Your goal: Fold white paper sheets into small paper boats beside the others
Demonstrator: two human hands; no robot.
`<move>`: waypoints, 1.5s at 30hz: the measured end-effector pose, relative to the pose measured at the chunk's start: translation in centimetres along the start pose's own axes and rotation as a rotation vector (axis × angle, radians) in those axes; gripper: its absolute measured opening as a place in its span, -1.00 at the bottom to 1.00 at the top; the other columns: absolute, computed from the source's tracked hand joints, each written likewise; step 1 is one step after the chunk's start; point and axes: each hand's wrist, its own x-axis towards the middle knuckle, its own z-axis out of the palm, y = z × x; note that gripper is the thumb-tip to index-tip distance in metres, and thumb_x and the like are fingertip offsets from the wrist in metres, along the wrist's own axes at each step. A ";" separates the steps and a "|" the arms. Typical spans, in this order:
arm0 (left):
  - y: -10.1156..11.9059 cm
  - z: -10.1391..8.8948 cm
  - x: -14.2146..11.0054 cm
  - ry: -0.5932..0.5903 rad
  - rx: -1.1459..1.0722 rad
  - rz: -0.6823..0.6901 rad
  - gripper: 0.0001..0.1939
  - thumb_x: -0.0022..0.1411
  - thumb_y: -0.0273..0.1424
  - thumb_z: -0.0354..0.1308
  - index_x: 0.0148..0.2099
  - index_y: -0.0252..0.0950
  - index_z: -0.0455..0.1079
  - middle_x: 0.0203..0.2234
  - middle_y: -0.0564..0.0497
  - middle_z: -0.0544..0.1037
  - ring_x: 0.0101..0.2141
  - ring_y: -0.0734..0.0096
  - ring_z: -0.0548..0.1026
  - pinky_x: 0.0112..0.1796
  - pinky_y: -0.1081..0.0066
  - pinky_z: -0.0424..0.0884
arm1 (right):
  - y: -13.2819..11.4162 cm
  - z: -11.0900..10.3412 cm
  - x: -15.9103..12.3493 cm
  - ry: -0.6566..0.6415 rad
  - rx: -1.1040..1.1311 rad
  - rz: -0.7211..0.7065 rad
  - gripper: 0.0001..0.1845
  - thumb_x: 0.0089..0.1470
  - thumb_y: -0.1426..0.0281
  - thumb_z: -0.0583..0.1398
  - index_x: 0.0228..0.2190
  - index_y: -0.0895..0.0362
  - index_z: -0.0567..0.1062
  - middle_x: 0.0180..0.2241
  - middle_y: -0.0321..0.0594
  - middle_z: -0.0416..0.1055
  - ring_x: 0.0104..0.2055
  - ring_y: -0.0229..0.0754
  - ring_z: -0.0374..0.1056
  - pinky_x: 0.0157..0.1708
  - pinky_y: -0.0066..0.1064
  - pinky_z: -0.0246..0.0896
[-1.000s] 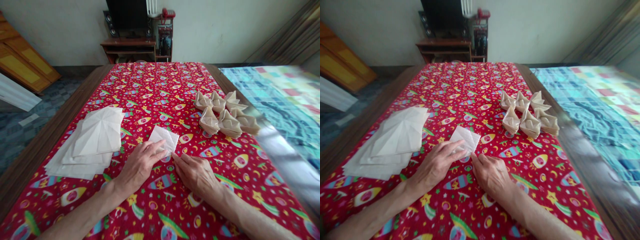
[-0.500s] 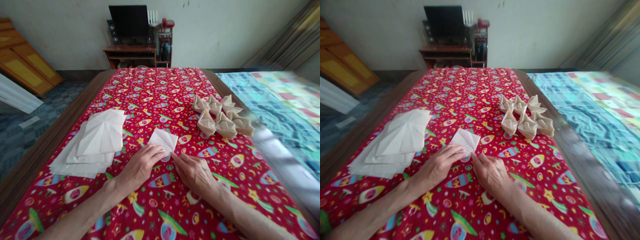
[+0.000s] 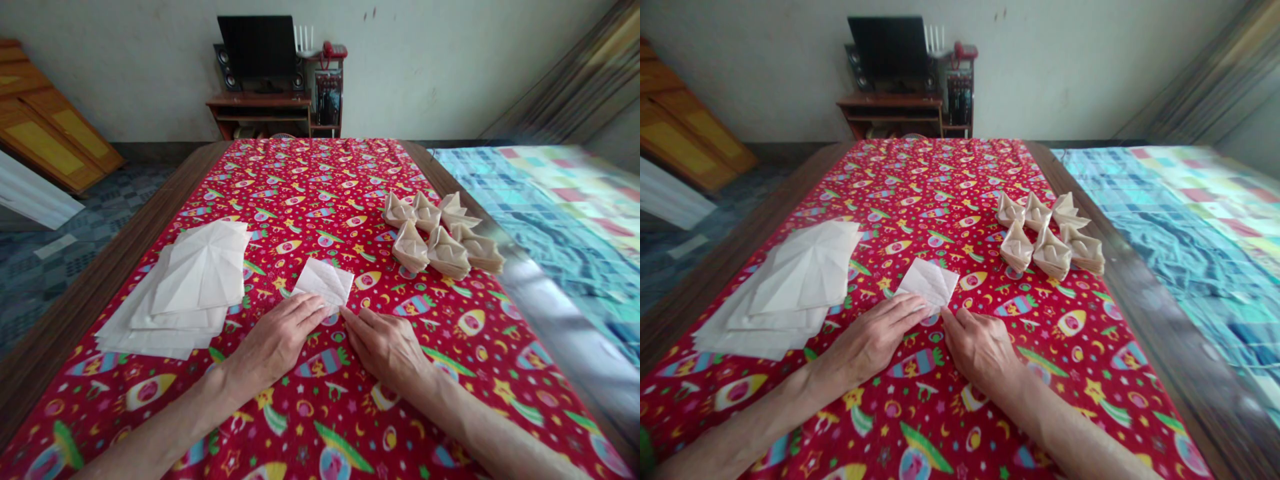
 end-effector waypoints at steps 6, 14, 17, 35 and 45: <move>0.2 -0.6 0.0 -0.044 0.037 0.019 -0.50 0.23 -0.63 -0.11 0.22 -0.39 0.18 0.18 -0.10 0.26 0.20 0.30 0.14 0.20 0.19 0.17 | -0.4 -0.5 0.4 -0.055 -0.066 -0.002 -0.65 0.27 0.42 -0.06 -0.03 0.18 0.41 -0.51 -0.29 0.33 -0.56 -0.33 0.23 -0.60 -0.44 -0.07; 0.6 -0.9 -0.3 -0.069 0.085 0.003 -0.51 0.26 -0.53 -0.09 0.24 -0.37 0.15 0.22 -0.04 0.20 0.23 0.31 0.10 0.22 0.19 0.10 | -0.6 -0.5 0.5 -0.152 -0.102 0.061 -0.60 0.28 0.28 -0.06 0.07 0.03 0.34 -0.41 -0.27 0.39 -0.54 -0.33 0.28 -0.59 -0.44 -0.14; 0.6 -1.0 -0.8 -0.060 0.106 -0.002 -0.52 0.28 -0.51 -0.08 0.24 -0.33 0.15 0.22 -0.03 0.21 0.23 0.29 0.10 0.20 0.17 0.12 | -0.5 -0.5 0.5 -0.158 -0.099 0.074 -0.60 0.29 0.27 -0.08 0.07 0.03 0.34 -0.41 -0.27 0.40 -0.55 -0.34 0.27 -0.60 -0.44 -0.16; 0.7 -1.9 -4.3 0.045 0.178 -0.008 -0.59 0.31 -0.50 -0.09 0.18 -0.29 0.25 0.12 -0.05 0.36 0.15 0.28 0.25 0.11 0.20 0.25 | -0.7 -0.4 0.4 -0.158 -0.127 0.098 -0.59 0.29 0.27 -0.10 0.07 0.01 0.34 -0.41 -0.26 0.41 -0.54 -0.32 0.31 -0.61 -0.44 -0.17; -2.0 -0.3 1.3 0.131 -0.089 -0.362 -0.86 0.24 -0.37 0.08 -0.15 -0.27 0.39 -0.41 0.05 0.46 -0.41 0.47 0.45 -0.38 0.51 0.37 | -0.7 -0.5 0.4 -0.126 -0.123 0.095 -0.60 0.29 0.28 -0.08 0.07 0.01 0.36 -0.42 -0.26 0.41 -0.54 -0.34 0.29 -0.59 -0.46 -0.13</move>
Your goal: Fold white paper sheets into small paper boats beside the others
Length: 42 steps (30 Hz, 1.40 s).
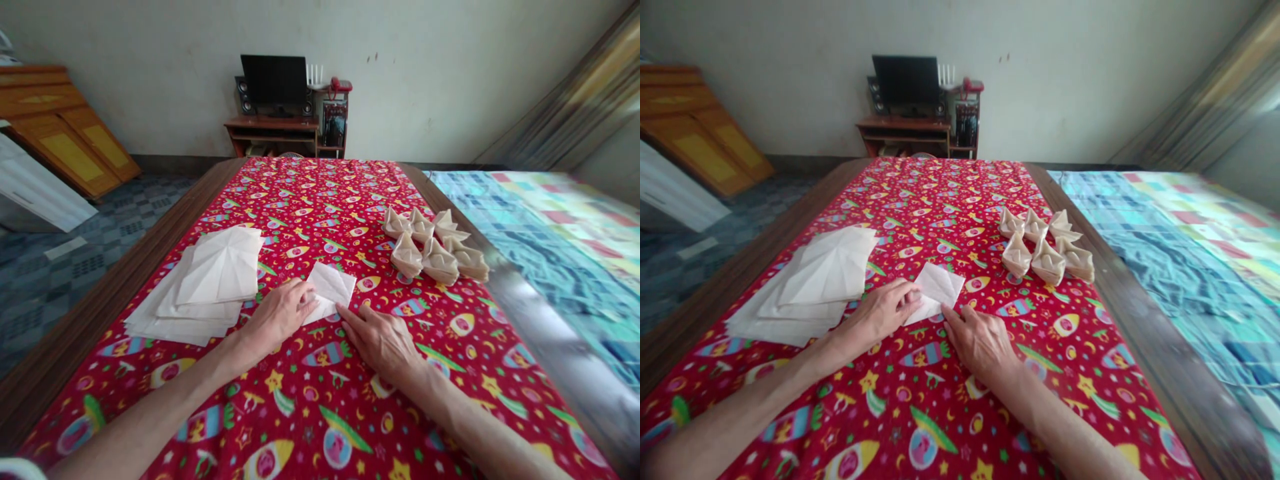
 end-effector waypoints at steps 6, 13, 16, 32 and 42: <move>0.2 0.2 1.5 -0.066 -0.012 -0.067 -0.94 0.17 -0.39 0.16 -0.33 -0.26 0.35 -0.45 0.08 0.43 -0.42 0.46 0.43 -0.40 0.50 0.31 | 0.1 0.3 -0.1 0.020 -0.007 -0.011 -0.60 0.29 0.28 -0.08 0.07 0.02 0.36 -0.43 -0.27 0.40 -0.54 -0.35 0.29 -0.59 -0.46 -0.14; 0.4 0.6 1.4 -0.050 -0.045 -0.131 -0.91 0.16 -0.40 0.17 -0.39 -0.27 0.35 -0.46 0.09 0.42 -0.44 0.48 0.41 -0.42 0.50 0.26 | 0.2 0.4 -0.1 0.023 -0.008 -0.026 -0.60 0.29 0.29 -0.07 0.08 0.03 0.35 -0.44 -0.29 0.38 -0.54 -0.34 0.28 -0.59 -0.45 -0.11; 0.4 0.6 1.4 -0.052 -0.031 -0.145 -0.90 0.17 -0.40 0.17 -0.39 -0.27 0.34 -0.45 0.09 0.43 -0.44 0.49 0.41 -0.43 0.50 0.25 | 0.2 0.2 -0.1 0.003 0.000 -0.038 -0.61 0.29 0.31 -0.07 0.08 0.04 0.35 -0.44 -0.30 0.38 -0.54 -0.34 0.28 -0.59 -0.45 -0.10; 0.9 0.4 1.2 -0.002 0.022 -0.103 -0.80 0.19 -0.42 0.15 -0.11 -0.24 0.32 -0.31 0.05 0.47 -0.29 0.39 0.47 -0.30 0.44 0.39 | 0.0 -0.4 0.3 -0.122 -0.008 -0.025 -0.61 0.28 0.31 -0.07 0.09 -0.03 0.30 -0.40 -0.27 0.40 -0.56 -0.31 0.29 -0.63 -0.43 -0.20; 4.5 0.4 -3.6 -0.059 0.222 0.258 -0.53 0.33 -0.36 -0.06 0.24 -0.38 0.12 0.19 -0.14 0.24 0.20 0.19 0.17 0.18 0.10 0.11 | -0.2 -0.7 0.5 -0.136 0.030 -0.010 -0.65 0.27 0.32 -0.06 0.02 -0.02 0.36 -0.41 -0.27 0.38 -0.53 -0.26 0.32 -0.63 -0.40 -0.23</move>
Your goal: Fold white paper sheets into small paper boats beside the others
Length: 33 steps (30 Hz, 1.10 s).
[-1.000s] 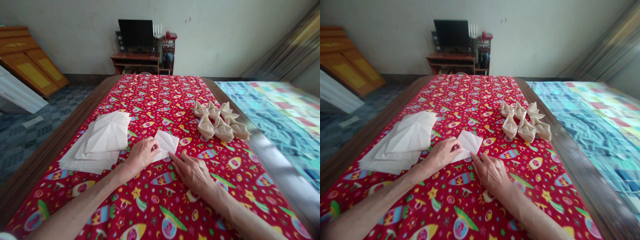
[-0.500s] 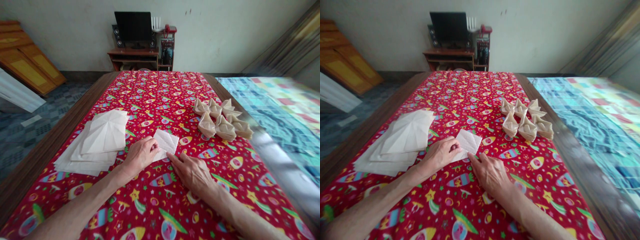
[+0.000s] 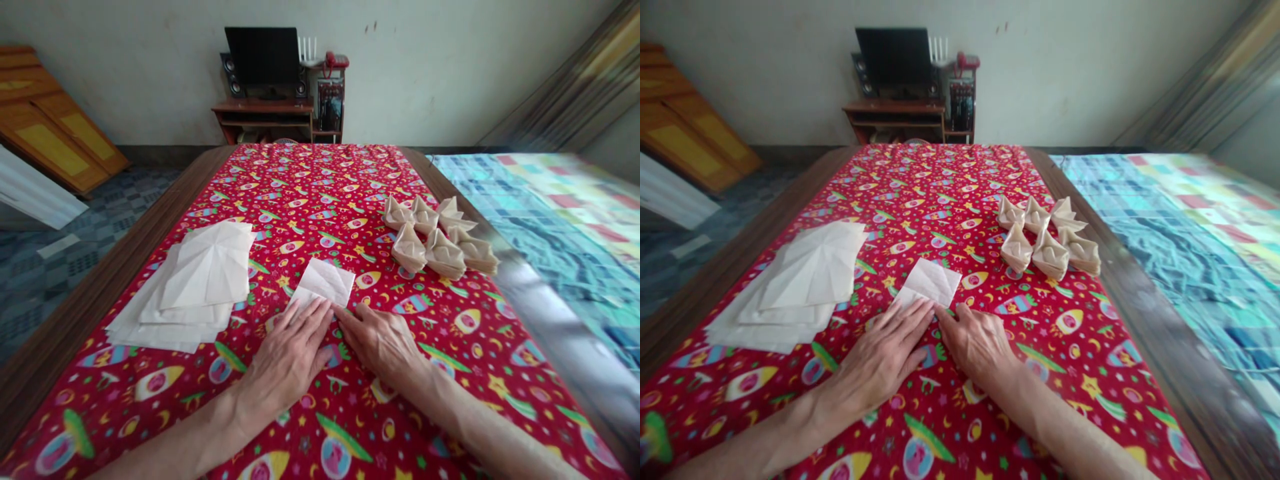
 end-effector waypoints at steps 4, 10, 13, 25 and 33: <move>-0.1 0.1 -0.5 -0.063 0.030 0.002 -0.48 0.33 -0.35 -0.08 0.29 -0.39 0.02 0.25 -0.14 0.13 0.24 0.19 0.08 0.19 0.09 0.09 | 0.1 0.3 0.0 0.022 -0.023 -0.002 -0.62 0.27 0.32 -0.05 0.08 -0.03 0.31 -0.43 -0.28 0.38 -0.56 -0.27 0.31 -0.63 -0.40 -0.25; -0.7 -0.5 -1.3 -0.043 0.074 -0.016 -0.54 0.35 -0.35 -0.10 0.25 -0.36 0.12 0.21 -0.11 0.21 0.22 0.24 0.14 0.20 0.12 0.07 | 0.2 0.6 -0.2 0.047 -0.015 -0.008 -0.61 0.28 0.32 -0.07 0.08 -0.03 0.31 -0.39 -0.26 0.40 -0.53 -0.27 0.33 -0.62 -0.41 -0.22; -1.2 -0.7 -2.3 -0.037 0.097 -0.030 -0.56 0.35 -0.37 -0.11 0.23 -0.35 0.15 0.20 -0.10 0.24 0.20 0.26 0.17 0.19 0.12 0.08 | 0.2 0.6 -0.2 0.047 -0.021 -0.001 -0.61 0.28 0.32 -0.08 0.08 -0.03 0.32 -0.39 -0.25 0.41 -0.52 -0.26 0.34 -0.61 -0.41 -0.20; -2.6 -1.1 -3.7 0.075 0.075 0.002 -0.65 0.34 -0.47 -0.11 0.11 -0.36 0.33 0.10 -0.11 0.38 0.15 0.27 0.26 0.14 0.17 0.21 | 0.1 0.9 -0.2 0.070 -0.062 0.009 -0.60 0.27 0.29 -0.07 0.09 -0.05 0.33 -0.39 -0.24 0.42 -0.54 -0.28 0.30 -0.60 -0.44 -0.20; -2.8 -0.5 0.5 0.005 0.013 0.053 -0.69 0.34 -0.46 -0.08 0.09 -0.34 0.28 0.02 -0.06 0.44 0.03 0.34 0.37 0.05 0.30 0.33 | 1.0 1.3 -0.2 0.205 0.015 0.042 -0.62 0.27 0.31 -0.04 0.04 0.00 0.40 -0.46 -0.26 0.38 -0.56 -0.34 0.23 -0.61 -0.47 -0.15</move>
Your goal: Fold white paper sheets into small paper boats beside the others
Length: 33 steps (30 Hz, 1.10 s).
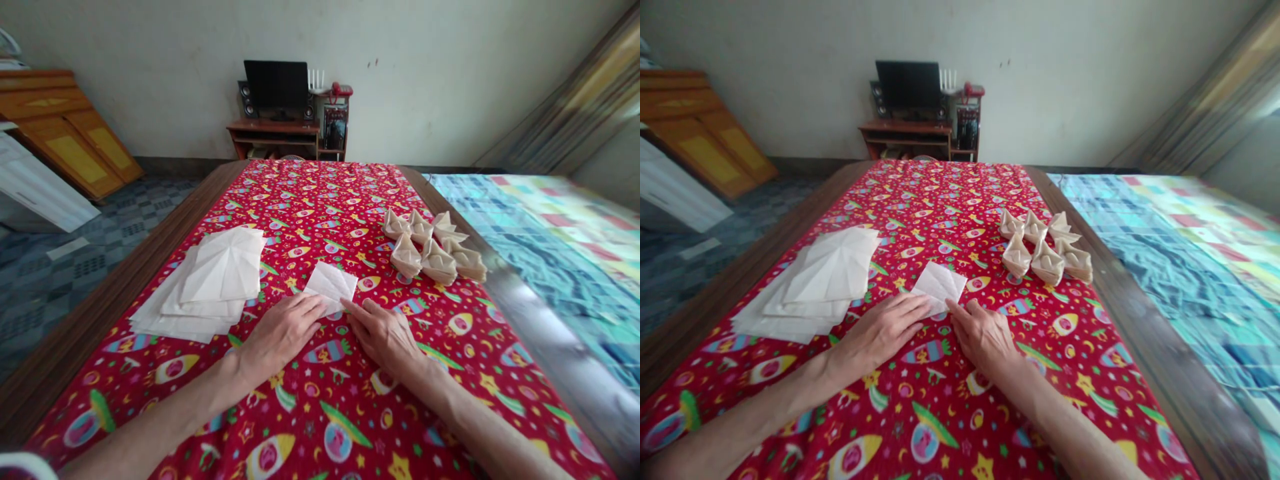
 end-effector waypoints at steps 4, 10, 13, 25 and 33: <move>-0.7 -0.8 0.8 -0.050 0.037 0.092 -0.72 0.32 -0.53 -0.10 0.04 -0.35 0.29 -0.03 -0.08 0.45 0.01 0.31 0.37 -0.01 0.30 0.37 | 1.8 0.4 0.7 0.135 0.007 -0.027 -0.62 0.24 0.36 -0.01 0.05 0.05 0.37 -0.27 -0.14 0.38 -0.35 -0.23 0.31 -0.54 -0.50 0.08; -2.3 -1.1 0.5 0.026 0.047 0.134 -0.73 0.26 -0.61 -0.08 -0.06 -0.37 0.35 -0.15 -0.10 0.50 -0.08 0.29 0.44 -0.01 0.25 0.37 | 3.2 0.5 1.9 0.181 0.070 -0.128 -0.63 0.16 0.49 0.06 0.01 0.13 0.39 0.01 0.03 0.27 -0.04 -0.08 0.27 -0.13 -0.25 0.29; -3.5 -0.3 0.7 0.204 -0.024 0.110 -0.73 0.27 -0.62 -0.09 -0.09 -0.36 0.37 -0.15 -0.07 0.51 -0.05 0.34 0.42 0.08 0.21 0.29 | 3.1 0.4 2.0 0.164 0.082 -0.162 -0.61 0.16 0.52 0.05 0.02 0.13 0.38 0.04 0.07 0.26 0.00 -0.05 0.27 -0.10 -0.18 0.28; -4.5 -1.7 3.5 0.446 -0.079 0.137 -0.76 0.30 -0.59 -0.05 -0.10 -0.34 0.41 -0.14 -0.06 0.53 0.03 0.33 0.40 0.12 0.09 0.28 | 2.5 -2.5 2.0 0.414 -0.041 -0.382 -0.74 0.19 0.49 0.06 -0.11 0.13 0.44 -0.02 -0.02 0.38 -0.03 -0.07 0.30 -0.20 -0.23 0.19; -4.8 -0.9 4.2 0.306 0.006 0.124 -0.72 0.26 -0.61 -0.04 -0.14 -0.31 0.47 -0.02 -0.07 0.48 0.10 0.26 0.32 0.12 0.09 0.24 | -0.3 -3.2 0.9 0.337 -0.066 -0.490 -0.77 0.20 0.54 0.01 -0.23 0.19 0.46 -0.29 -0.12 0.44 -0.27 -0.19 0.32 -0.34 -0.30 0.12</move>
